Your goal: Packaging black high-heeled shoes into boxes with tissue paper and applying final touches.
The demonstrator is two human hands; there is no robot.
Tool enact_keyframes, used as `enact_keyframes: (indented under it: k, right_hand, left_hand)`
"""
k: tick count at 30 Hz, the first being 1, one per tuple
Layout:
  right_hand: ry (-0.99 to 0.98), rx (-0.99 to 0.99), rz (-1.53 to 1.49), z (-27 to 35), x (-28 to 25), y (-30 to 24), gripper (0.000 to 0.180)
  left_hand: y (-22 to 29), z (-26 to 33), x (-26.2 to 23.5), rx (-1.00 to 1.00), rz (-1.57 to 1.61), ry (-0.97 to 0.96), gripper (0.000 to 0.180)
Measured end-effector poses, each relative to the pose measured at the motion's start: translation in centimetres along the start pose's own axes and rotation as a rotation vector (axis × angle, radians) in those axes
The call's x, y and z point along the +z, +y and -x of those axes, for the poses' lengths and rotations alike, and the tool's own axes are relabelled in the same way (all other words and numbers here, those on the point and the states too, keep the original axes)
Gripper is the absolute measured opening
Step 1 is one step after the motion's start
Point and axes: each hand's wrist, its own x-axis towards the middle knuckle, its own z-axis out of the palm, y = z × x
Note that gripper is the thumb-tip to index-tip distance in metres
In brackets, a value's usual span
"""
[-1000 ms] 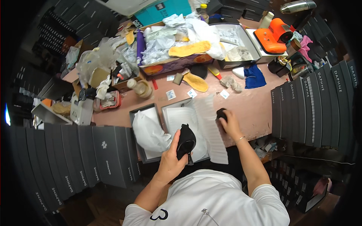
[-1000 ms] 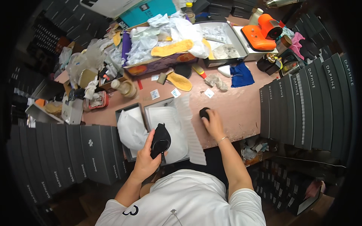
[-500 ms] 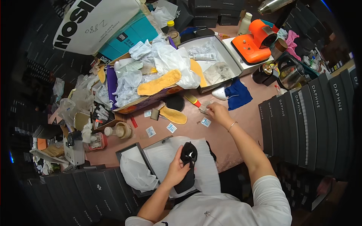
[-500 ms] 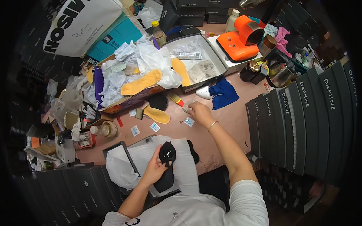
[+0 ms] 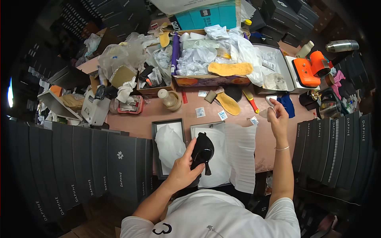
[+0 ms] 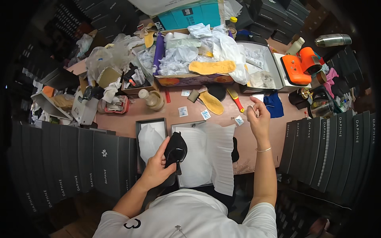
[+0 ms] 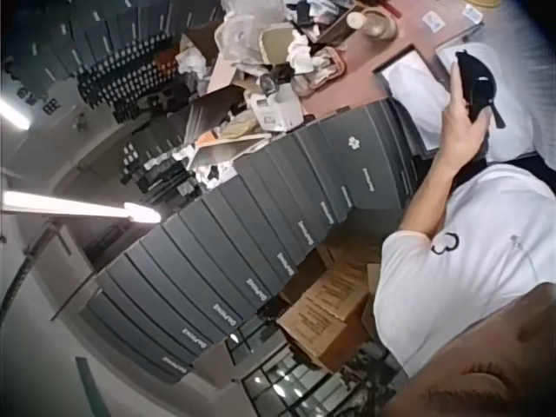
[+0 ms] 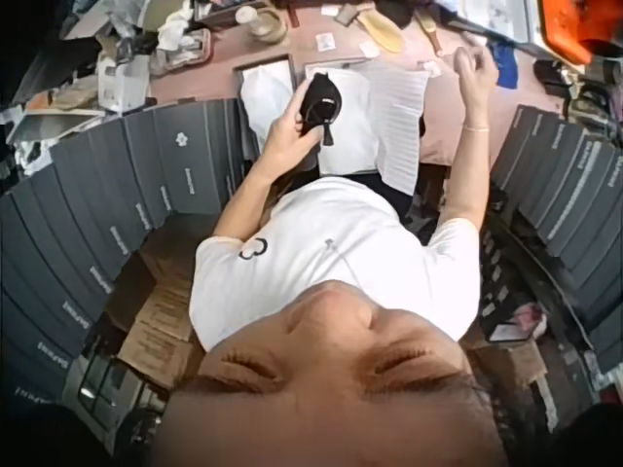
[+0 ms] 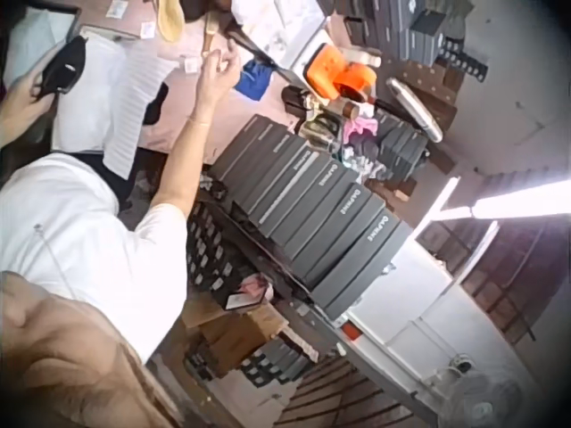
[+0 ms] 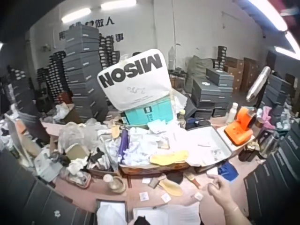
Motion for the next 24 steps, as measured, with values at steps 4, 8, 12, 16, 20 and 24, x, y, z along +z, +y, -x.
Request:
enact_keyframes:
  k: [4,8,12,16,20,24]
  right_hand:
    - [-0.328,0.167,-0.460,1.5,6.0,-10.1,0.012]
    - [-0.537,0.297,-0.554,1.7,13.7,-13.5,0.012]
    - [-0.656,0.347,-0.514,1.1,21.2,-11.7,0.010]
    - [-0.757,0.010,-0.083,-1.7,26.5,-7.5,0.013]
    - [-0.715,-0.135,0.141,-3.8,29.3,-10.9,0.012]
    - [-0.541,-0.472,0.226,-4.3,32.5,-7.7,0.014]
  left_hand:
    - [-1.7,1.6,-2.3,0.041,-0.026,0.004,0.084]
    - [-2.8,2.6,-4.3,0.072,-0.036,0.044,0.085]
    - [-3.6,3.2,-6.4,0.046,-0.013,0.089,0.085]
    - [-4.4,3.5,-8.1,-0.029,0.014,0.095,0.084]
    - [-6.3,3.5,-8.8,0.007,0.030,0.174,0.084]
    - [-5.8,3.0,-8.9,-0.002,0.091,0.153,0.084]
